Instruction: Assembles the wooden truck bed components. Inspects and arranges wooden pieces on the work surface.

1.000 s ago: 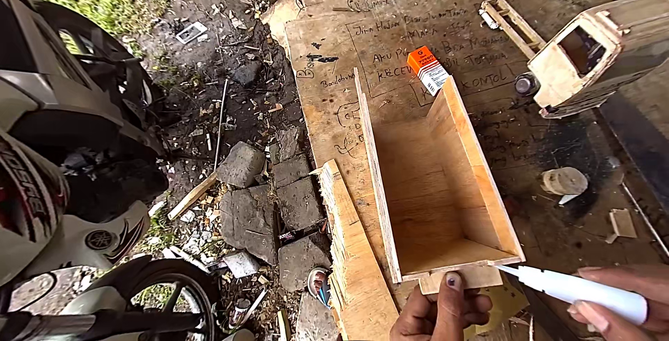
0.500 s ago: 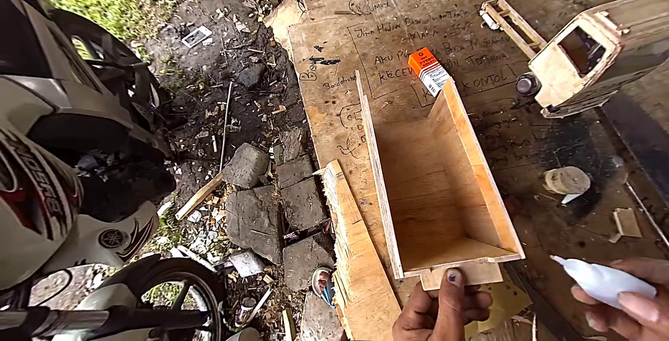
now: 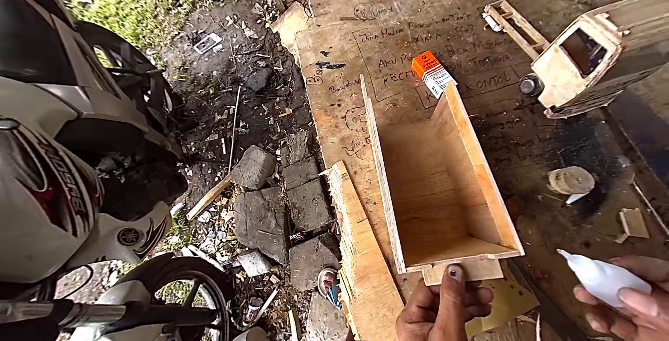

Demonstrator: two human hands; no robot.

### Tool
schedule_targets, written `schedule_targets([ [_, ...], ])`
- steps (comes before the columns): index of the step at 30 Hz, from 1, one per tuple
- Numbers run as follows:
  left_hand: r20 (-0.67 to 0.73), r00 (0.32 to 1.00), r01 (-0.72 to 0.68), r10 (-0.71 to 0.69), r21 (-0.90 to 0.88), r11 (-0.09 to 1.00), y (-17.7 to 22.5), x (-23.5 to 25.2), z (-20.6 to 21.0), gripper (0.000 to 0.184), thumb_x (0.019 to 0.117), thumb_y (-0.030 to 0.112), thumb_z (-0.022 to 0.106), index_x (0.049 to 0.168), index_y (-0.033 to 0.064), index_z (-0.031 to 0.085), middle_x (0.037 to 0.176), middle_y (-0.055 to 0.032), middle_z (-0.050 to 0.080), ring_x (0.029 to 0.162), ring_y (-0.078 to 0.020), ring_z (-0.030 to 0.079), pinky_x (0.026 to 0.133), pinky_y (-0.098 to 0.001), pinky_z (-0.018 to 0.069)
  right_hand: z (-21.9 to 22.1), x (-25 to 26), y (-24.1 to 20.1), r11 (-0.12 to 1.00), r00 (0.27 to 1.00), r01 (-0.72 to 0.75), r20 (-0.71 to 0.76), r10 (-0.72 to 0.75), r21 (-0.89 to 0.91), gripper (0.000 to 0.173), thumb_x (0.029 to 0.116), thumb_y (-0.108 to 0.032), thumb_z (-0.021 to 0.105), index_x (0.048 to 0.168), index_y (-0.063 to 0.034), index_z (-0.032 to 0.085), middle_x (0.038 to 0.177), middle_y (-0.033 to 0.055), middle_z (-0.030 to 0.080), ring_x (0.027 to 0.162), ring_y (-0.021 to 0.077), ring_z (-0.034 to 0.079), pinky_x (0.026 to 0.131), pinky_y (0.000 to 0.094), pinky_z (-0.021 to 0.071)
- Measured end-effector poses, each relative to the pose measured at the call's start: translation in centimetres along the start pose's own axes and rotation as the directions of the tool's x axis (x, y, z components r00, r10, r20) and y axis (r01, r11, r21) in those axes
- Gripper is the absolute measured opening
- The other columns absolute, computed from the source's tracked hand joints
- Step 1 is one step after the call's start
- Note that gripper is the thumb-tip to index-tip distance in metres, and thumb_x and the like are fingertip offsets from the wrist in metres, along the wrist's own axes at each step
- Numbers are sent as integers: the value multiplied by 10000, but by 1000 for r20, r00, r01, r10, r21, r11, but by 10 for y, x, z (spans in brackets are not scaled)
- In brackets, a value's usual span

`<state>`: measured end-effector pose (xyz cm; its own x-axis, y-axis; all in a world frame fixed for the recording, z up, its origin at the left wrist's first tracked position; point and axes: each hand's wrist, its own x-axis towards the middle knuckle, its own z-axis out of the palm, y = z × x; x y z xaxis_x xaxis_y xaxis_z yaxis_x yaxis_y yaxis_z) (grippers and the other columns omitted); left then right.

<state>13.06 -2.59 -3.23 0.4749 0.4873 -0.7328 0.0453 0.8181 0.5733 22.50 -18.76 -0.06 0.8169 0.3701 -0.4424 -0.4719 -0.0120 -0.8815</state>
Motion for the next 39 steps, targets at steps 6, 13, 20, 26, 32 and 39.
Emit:
schedule_targets([
  [6,-9,1000,-1,1,-4,1000,-1,0,1,202,1023,8,553,871,-36,678,766,-125,762,685,-176,762,711,-295,644,0,-1,1,1000,1000,-7,-1,7,20,221,986,-26,553,1126,-161,656,1051,5,762,922,134,738,807,296,615],
  [13,2,1000,29,-29,-1,1000,2,1,-1,202,1025,14,554,873,-35,678,777,-136,764,694,-186,765,716,-303,647,0,0,1,999,1000,-13,3,13,35,216,988,-32,553,1123,-165,659,1054,0,764,922,131,740,806,294,616],
  [20,75,990,117,-118,26,993,9,1,-6,118,1023,10,547,1021,-54,646,883,-159,772,796,-218,777,791,-342,645,5,13,-5,999,995,39,90,-40,16,315,942,10,610,1187,-185,638,1096,-24,747,916,110,727,753,263,614],
  [26,179,982,-142,67,450,882,21,-8,-47,339,930,10,680,1245,-84,595,882,-82,758,772,-137,734,709,-315,623,15,42,-8,989,972,124,192,-137,76,234,949,-14,638,1099,-194,645,1126,18,736,994,178,734,844,338,634],
  [32,599,644,-747,476,627,223,40,44,-78,547,909,95,728,1440,150,604,1452,-219,530,1279,-283,601,960,-420,586,15,53,18,961,945,262,177,-275,91,309,943,-110,694,1241,-193,702,1101,30,742,1011,165,714,883,320,607],
  [39,721,587,-805,369,565,178,67,68,-60,308,1011,124,609,1298,182,707,1410,-136,599,1216,-206,660,938,-343,614,47,55,21,946,946,325,-9,-325,-8,359,1002,-162,572,1318,-6,506,1291,123,684,1172,275,678,991,433,585],
])
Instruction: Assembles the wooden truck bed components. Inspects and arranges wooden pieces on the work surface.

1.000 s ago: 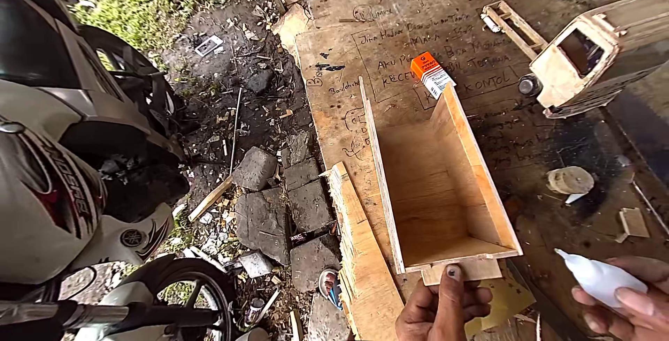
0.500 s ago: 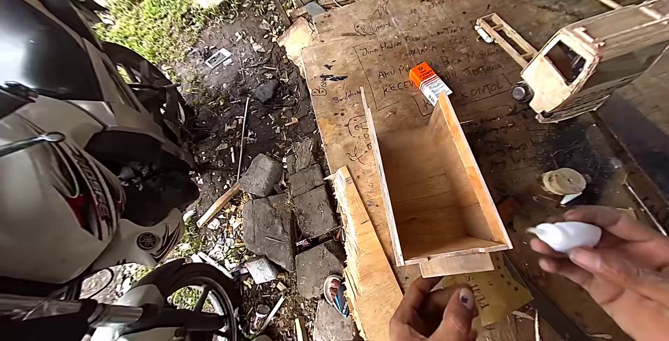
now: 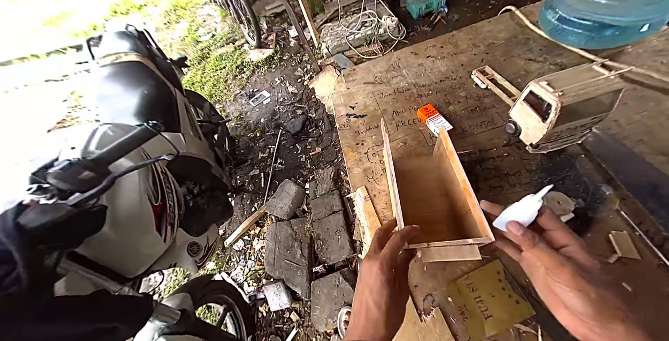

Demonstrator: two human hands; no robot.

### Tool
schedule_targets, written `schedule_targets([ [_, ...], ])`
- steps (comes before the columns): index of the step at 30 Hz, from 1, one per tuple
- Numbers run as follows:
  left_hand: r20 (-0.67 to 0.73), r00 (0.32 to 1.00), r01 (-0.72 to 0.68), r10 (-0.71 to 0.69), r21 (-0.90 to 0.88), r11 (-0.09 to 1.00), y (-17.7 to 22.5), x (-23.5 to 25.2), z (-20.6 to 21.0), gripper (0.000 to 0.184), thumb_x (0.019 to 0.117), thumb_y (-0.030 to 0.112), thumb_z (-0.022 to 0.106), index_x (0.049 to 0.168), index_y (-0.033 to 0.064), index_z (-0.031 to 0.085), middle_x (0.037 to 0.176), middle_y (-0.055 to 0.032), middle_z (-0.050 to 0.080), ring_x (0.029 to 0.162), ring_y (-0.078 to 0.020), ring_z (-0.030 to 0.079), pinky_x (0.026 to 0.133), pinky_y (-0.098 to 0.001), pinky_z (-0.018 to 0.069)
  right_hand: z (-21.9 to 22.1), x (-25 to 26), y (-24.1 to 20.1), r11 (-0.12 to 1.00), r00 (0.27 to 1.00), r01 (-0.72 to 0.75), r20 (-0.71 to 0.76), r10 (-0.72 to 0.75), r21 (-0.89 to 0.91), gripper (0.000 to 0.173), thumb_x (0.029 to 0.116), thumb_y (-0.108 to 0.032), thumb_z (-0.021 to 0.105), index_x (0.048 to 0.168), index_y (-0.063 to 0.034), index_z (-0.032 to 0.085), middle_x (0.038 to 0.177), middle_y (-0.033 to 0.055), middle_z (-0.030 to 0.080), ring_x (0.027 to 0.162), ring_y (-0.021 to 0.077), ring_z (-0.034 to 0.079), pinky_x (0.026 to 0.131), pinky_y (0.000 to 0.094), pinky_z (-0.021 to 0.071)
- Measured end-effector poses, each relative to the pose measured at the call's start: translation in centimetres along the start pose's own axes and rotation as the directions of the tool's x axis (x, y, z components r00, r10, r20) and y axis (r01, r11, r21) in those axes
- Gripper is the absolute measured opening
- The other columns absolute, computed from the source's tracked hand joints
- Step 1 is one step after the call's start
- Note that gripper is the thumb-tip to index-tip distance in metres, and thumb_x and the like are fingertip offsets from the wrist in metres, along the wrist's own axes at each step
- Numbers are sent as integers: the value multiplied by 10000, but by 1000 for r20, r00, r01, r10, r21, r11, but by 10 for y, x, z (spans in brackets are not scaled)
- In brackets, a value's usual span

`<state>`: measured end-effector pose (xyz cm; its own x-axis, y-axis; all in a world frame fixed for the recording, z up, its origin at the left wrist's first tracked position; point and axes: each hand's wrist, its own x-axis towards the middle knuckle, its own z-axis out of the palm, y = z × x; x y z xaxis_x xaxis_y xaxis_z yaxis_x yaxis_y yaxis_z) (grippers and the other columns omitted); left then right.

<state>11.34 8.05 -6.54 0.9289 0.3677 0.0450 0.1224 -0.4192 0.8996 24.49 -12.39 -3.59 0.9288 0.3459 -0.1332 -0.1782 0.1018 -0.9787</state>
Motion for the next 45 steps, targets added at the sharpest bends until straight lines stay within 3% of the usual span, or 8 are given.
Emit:
schedule_targets([
  [5,-18,997,-76,78,115,990,32,51,-35,378,1041,225,576,1413,285,612,1283,-18,647,1090,-143,667,829,-357,609,12,39,-32,963,968,213,173,-184,-166,423,1024,-354,587,1351,-88,552,1282,70,700,1196,248,669,1031,423,562],
  [10,72,997,11,-10,-17,1000,55,98,-55,815,906,296,781,1590,345,342,1463,-51,517,1096,-199,663,794,-412,614,32,93,-62,959,951,264,195,-240,-108,321,1051,-242,503,1342,-115,550,1285,72,698,1193,246,661,1020,422,546],
  [17,-126,991,17,-44,-209,978,58,121,-43,603,1026,410,600,1588,348,391,1373,-67,574,948,-191,657,761,-381,580,50,113,-79,973,967,231,106,-232,25,291,1072,-161,502,1358,-119,531,1315,57,684,1237,211,636,1033,397,528],
  [22,-195,979,7,-60,-262,965,54,131,-43,540,1026,391,611,1544,382,457,1201,-47,643,798,-177,638,653,-350,555,57,117,-76,942,951,296,-142,-275,155,119,1030,-30,468,1121,-80,525,1074,94,740,973,233,743,841,410,636],
  [25,-192,980,2,-46,-222,975,55,134,-42,526,1027,402,604,1535,401,469,1222,-41,612,840,-168,631,676,-350,549,54,119,-72,914,915,400,-88,-394,71,236,957,-25,427,925,-136,632,867,-17,671,760,117,653,717,298,592],
  [31,-209,978,-22,-20,-200,980,56,135,-38,483,1023,395,610,1498,368,525,1182,-43,615,800,-144,624,668,-334,548,33,124,-70,772,811,585,210,-547,-250,202,977,-277,662,1111,-172,770,752,-90,634,534,1,469,493,170,408],
  [37,-228,973,-43,-17,-256,966,55,132,-37,472,1031,384,596,1497,340,535,1181,-21,638,817,-144,639,681,-329,560,34,128,-68,519,678,727,355,-643,-449,255,900,-284,755,1095,-126,799,902,-74,719,749,-35,606,684,128,518],
  [45,-235,970,-16,-62,-315,949,55,128,-35,461,1035,356,595,1492,336,540,1113,-36,653,788,-154,639,660,-326,558,39,133,-68,469,631,767,382,-675,-437,192,918,-190,723,1065,-95,803,886,-52,707,759,-47,596,706,103,503],
])
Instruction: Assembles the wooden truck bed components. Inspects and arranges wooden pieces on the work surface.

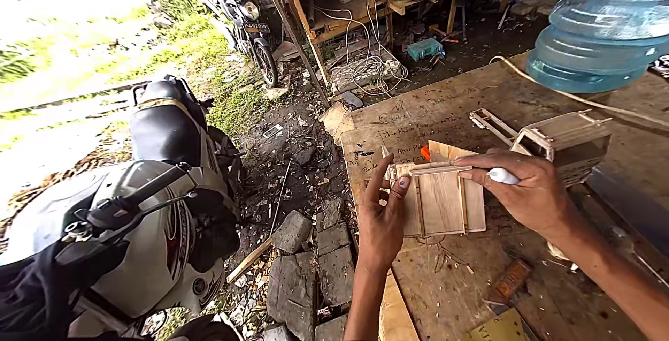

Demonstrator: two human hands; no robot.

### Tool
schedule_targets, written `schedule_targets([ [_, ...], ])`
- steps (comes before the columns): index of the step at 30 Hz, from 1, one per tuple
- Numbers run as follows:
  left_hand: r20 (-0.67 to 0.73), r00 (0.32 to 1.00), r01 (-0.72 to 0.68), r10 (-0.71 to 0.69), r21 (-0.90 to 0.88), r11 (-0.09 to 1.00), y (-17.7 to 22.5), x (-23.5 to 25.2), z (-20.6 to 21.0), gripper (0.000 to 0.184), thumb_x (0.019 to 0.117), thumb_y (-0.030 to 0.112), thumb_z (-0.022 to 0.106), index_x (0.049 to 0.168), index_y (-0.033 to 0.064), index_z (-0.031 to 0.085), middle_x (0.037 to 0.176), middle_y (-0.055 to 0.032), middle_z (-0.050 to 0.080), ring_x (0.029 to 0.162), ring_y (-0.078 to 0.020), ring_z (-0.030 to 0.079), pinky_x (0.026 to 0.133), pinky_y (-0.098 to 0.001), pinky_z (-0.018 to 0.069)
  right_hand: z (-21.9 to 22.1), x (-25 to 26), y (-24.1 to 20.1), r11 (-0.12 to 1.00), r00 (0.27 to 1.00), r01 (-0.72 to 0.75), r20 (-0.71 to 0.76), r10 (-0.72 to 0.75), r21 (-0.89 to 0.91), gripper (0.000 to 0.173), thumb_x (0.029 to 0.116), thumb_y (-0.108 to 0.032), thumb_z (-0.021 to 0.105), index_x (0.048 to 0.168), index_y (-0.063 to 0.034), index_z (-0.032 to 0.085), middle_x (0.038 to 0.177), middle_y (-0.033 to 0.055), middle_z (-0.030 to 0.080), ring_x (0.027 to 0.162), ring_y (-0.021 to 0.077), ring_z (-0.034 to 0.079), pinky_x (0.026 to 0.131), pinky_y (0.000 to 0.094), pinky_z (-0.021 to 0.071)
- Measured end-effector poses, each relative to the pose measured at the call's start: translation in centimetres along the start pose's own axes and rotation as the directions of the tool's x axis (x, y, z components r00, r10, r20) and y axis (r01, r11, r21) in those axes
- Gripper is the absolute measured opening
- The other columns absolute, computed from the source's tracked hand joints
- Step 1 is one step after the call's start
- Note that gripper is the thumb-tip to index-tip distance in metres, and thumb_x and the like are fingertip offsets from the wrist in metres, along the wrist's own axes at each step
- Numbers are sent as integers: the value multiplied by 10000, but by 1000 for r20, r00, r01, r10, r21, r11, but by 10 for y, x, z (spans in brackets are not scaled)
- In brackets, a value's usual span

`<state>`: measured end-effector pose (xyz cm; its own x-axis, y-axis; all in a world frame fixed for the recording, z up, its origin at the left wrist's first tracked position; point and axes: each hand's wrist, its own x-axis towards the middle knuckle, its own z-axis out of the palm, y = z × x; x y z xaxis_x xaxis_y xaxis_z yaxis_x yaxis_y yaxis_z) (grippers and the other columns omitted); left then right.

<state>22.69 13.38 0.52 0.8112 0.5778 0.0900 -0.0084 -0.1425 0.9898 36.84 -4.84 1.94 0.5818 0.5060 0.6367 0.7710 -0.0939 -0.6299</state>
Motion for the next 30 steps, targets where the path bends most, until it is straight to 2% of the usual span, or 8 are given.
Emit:
schedule_targets([
  [11,5,1000,-3,3,-39,999,-1,0,0,470,1039,347,588,1504,319,531,1094,-43,661,791,-161,642,663,-326,559,-1,1,3,1000,1000,15,17,-15,-15,196,912,-181,727,1079,-121,809,841,-60,674,713,-39,563,658,112,479],
  [19,12,1000,17,-16,-36,999,1,1,-2,462,1043,351,581,1502,335,529,1087,-39,672,790,-163,647,666,-331,564,-3,4,5,994,995,92,30,-90,-53,209,931,-215,712,1082,-111,811,783,-53,633,669,-35,521,611,113,442],
  [25,22,999,33,-31,-85,996,0,2,-6,471,1043,317,594,1510,330,530,1069,-49,689,798,-173,664,682,-343,583,-3,2,3,992,994,95,63,-90,-85,257,943,-251,703,1158,-144,795,827,-57,662,691,-28,556,632,121,478],
  [30,25,999,45,-43,-110,993,0,4,-8,471,1051,303,581,1516,345,520,1075,-56,704,796,-178,674,684,-348,587,-1,-3,3,990,993,85,96,-74,-112,312,968,-272,674,1249,-163,756,1004,-43,736,850,3,662,774,168,562],
])
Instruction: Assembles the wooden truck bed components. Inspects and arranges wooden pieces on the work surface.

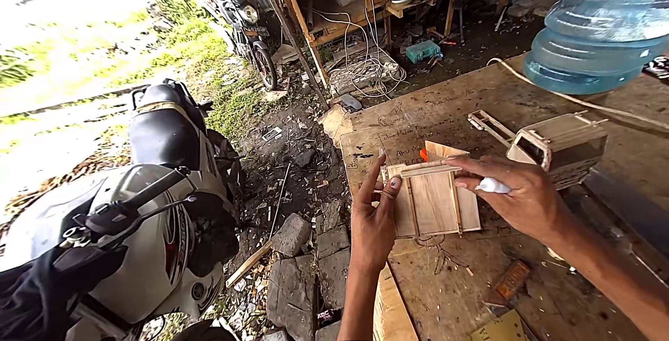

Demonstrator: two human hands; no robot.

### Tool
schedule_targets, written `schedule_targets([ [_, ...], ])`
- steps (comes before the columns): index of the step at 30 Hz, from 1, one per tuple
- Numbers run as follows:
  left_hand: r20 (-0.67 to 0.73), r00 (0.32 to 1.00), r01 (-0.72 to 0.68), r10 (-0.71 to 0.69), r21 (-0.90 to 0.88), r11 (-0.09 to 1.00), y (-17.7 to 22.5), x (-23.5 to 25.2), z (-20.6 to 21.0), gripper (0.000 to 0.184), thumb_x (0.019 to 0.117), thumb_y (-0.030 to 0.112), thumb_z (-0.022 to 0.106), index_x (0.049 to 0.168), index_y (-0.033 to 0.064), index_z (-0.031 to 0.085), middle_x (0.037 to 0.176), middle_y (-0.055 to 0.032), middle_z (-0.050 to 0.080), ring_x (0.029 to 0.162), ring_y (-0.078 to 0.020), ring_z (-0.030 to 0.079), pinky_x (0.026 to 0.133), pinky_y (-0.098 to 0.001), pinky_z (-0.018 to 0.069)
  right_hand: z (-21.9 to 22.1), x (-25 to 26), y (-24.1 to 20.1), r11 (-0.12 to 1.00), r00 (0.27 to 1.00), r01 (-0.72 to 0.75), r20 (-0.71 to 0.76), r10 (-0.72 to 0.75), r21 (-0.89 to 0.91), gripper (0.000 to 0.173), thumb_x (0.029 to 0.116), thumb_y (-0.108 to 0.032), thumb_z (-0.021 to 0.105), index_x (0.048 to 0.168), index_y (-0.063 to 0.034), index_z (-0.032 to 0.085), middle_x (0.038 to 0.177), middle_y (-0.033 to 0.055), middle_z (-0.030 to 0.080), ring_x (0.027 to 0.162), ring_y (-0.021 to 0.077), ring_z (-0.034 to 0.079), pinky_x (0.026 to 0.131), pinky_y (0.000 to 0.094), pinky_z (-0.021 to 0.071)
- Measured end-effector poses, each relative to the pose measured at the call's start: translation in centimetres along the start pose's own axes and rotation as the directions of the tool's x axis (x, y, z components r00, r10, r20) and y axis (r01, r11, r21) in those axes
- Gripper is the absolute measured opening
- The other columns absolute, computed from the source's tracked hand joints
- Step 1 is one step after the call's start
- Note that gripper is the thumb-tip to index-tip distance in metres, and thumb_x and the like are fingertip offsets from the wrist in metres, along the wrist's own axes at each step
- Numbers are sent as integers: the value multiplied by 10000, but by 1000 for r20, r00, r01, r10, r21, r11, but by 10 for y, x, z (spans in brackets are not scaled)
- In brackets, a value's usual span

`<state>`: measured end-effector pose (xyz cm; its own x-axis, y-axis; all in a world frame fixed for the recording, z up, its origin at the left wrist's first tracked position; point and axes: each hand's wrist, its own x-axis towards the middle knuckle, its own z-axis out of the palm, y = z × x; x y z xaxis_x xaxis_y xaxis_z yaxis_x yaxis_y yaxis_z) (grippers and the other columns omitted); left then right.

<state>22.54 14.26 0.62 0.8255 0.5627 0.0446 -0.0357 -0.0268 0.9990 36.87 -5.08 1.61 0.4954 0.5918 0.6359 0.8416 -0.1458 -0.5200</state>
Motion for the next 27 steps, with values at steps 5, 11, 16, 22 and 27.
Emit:
schedule_targets([
  [5,1,1000,2,-2,4,1000,-1,0,-1,468,1047,304,588,1511,337,530,1065,-56,699,799,-174,668,691,-348,584,-1,-1,-3,997,997,-75,36,75,16,448,988,-273,640,1421,-160,637,1073,-47,758,869,-12,677,800,175,570],
  [11,-11,1000,-8,8,-6,1000,-3,-3,1,464,1045,294,592,1505,319,540,1041,-61,697,797,-178,661,692,-346,578,-9,0,-13,959,960,-267,-58,273,98,471,983,-351,643,1431,-206,634,746,-91,585,569,-15,477,526,158,425],
  [16,-33,999,2,-3,-17,1000,-2,-3,2,464,1040,286,603,1501,310,546,1028,-68,689,773,-186,657,672,-349,579,1,-5,-23,774,840,-455,-76,537,440,394,923,-309,734,1304,-205,725,753,-50,647,458,57,469,412,209,428],
  [22,-16,1000,-4,4,-2,1000,-1,-4,2,468,1044,287,596,1507,320,535,1026,-65,695,769,-181,661,659,-338,579,9,-3,-24,692,797,-489,-50,602,532,329,926,-217,744,1252,-175,754,709,-23,644,452,61,468,419,191,421],
  [27,-14,1000,8,-8,-11,1000,-1,-4,4,471,1046,293,592,1511,328,529,1018,-62,686,763,-185,652,660,-349,577,7,-2,-23,692,789,-505,-50,613,516,324,919,-236,756,1238,-180,763,680,-18,616,448,67,457,419,196,412],
])
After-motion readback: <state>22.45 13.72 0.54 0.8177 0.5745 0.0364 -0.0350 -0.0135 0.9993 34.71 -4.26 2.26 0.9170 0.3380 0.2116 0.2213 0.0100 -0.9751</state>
